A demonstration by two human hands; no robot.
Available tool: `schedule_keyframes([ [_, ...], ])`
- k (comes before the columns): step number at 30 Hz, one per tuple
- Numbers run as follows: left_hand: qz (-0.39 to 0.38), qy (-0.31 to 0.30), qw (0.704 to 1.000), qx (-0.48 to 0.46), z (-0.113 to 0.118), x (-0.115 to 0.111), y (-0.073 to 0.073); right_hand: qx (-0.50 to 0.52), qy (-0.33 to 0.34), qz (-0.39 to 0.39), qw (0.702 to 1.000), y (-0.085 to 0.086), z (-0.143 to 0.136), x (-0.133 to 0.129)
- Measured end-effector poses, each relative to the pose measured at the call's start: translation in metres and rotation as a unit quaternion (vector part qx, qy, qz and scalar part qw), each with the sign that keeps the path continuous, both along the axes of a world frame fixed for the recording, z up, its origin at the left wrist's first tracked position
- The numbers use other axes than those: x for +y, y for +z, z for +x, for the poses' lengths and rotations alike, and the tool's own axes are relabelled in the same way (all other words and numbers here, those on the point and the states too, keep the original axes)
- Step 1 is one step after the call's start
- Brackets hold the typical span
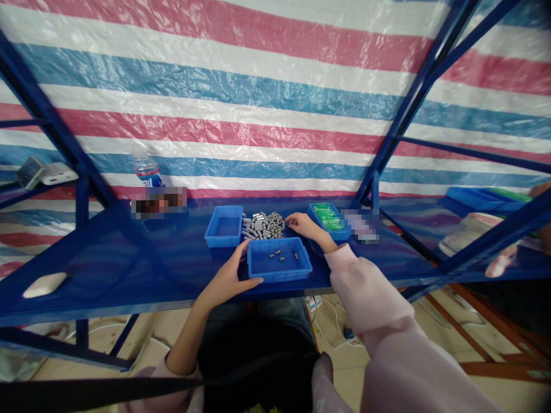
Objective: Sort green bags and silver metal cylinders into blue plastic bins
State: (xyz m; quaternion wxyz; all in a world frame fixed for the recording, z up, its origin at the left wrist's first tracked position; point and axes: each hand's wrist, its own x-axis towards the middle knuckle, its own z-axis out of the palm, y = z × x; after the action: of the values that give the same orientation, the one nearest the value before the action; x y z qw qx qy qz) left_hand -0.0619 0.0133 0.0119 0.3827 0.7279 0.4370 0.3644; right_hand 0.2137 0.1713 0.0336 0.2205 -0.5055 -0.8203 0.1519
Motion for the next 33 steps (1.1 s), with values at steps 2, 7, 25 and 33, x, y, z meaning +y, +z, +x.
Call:
schedule_keyframes([
  [2,0.000,0.003,1.000,0.001,0.000,0.000,0.000,-0.003,-0.007,-0.001,1.000,0.000,0.001,0.001],
  [7,0.002,0.004,1.000,0.011,0.000,-0.001,0.000,0.000,-0.014,-0.005,1.000,0.000,0.004,0.001],
  [25,0.005,0.002,1.000,0.014,0.000,-0.001,0.002,0.215,0.274,-0.262,0.900,0.036,-0.013,-0.036],
  [33,0.020,-0.005,1.000,0.019,0.000,-0.001,0.002,0.266,0.180,-0.199,0.926,0.031,-0.015,-0.033],
])
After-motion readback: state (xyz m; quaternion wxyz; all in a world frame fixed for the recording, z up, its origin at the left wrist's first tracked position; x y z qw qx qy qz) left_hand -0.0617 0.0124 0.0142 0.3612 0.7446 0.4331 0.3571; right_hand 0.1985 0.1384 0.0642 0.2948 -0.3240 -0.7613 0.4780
